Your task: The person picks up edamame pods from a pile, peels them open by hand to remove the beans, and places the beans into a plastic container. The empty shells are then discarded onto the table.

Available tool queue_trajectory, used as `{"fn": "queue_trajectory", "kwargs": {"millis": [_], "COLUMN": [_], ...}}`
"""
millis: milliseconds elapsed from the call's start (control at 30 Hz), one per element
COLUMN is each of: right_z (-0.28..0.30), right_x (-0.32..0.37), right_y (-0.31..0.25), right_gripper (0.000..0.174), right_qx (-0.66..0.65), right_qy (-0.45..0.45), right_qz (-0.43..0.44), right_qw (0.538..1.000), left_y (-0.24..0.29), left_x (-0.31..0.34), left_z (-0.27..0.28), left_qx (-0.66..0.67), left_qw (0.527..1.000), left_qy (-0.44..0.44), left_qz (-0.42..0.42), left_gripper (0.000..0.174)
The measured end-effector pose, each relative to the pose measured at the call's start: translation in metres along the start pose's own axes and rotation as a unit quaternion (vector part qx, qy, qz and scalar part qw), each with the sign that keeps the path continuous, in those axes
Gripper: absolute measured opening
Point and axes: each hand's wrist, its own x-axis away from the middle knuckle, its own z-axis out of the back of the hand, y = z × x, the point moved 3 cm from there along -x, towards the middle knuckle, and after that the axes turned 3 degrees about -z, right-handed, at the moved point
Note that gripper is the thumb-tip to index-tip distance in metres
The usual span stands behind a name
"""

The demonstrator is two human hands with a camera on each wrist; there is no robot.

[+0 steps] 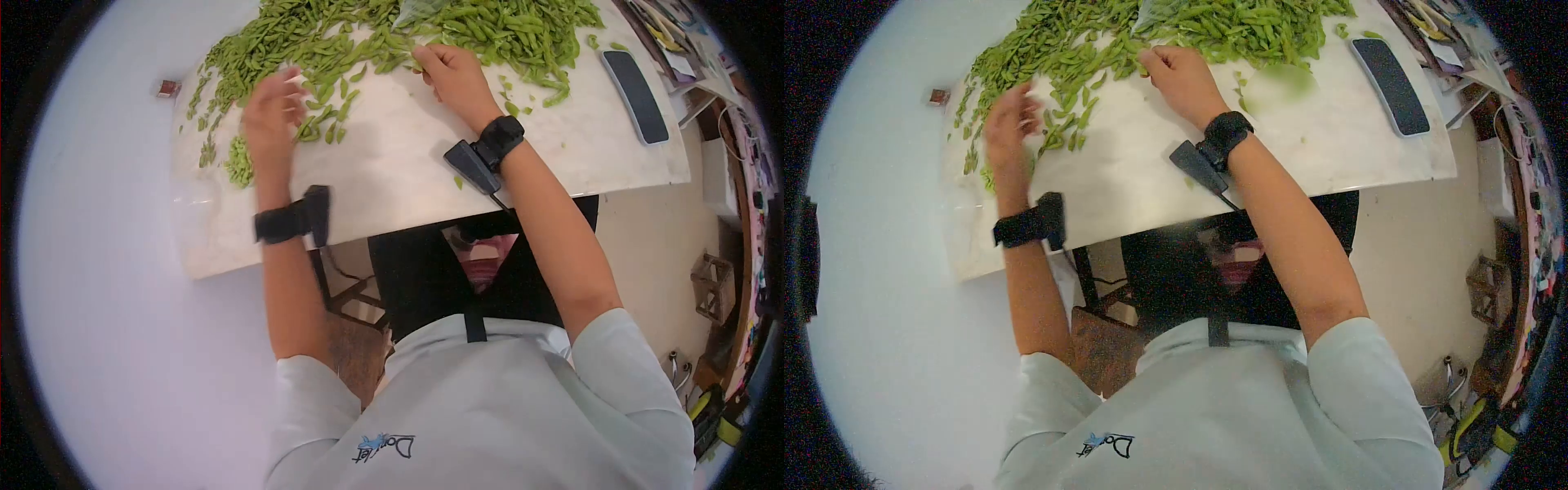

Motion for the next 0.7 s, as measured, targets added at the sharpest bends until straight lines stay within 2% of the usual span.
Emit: {"fn": "queue_trajectory", "kwargs": {"millis": [67,100,233,333,367,400,433,567,700], "right_z": [0.0,0.0,0.0,0.0,-0.001,-0.001,-0.002,-0.006,-0.007], "right_x": [-0.002,-0.003,0.0,0.003,0.009,0.003,0.003,0.004,0.005], "right_y": [-0.001,-0.002,-0.006,-0.006,-0.004,-0.011,-0.013,-0.007,-0.008], "right_gripper": [0.041,0.04,0.037,0.032,0.031,0.03,0.029,0.03,0.03], "right_qx": [0.025,0.03,0.041,0.08,0.094,0.113,0.123,0.131,0.149], "right_qy": [-0.015,-0.015,-0.034,-0.039,-0.037,-0.035,-0.054,-0.069,-0.043], "right_qz": [0.005,0.0,0.011,0.023,0.022,0.039,-0.003,0.016,0.044], "right_qw": [1.0,0.999,0.999,0.996,0.995,0.992,0.991,0.989,0.987], "left_y": [0.002,-0.009,-0.038,-0.048,-0.052,-0.051,-0.051,-0.05,-0.055], "left_x": [-0.003,-0.011,-0.018,-0.018,-0.014,-0.016,-0.019,-0.01,-0.011], "left_z": [-0.056,-0.075,-0.12,-0.122,-0.122,-0.12,-0.118,-0.113,-0.113], "left_qx": [0.012,0.063,0.197,0.166,0.252,0.247,0.243,0.197,0.207], "left_qw": [0.996,0.991,0.957,0.968,0.948,0.948,0.948,0.953,0.955], "left_qy": [-0.051,-0.059,-0.11,-0.082,-0.086,-0.094,-0.101,-0.155,-0.134], "left_qz": [0.073,0.099,0.184,0.167,0.176,0.178,0.178,0.171,0.165], "left_gripper": [0.029,0.028,0.023,0.02,0.019,0.018,0.018,0.015,0.015]}}
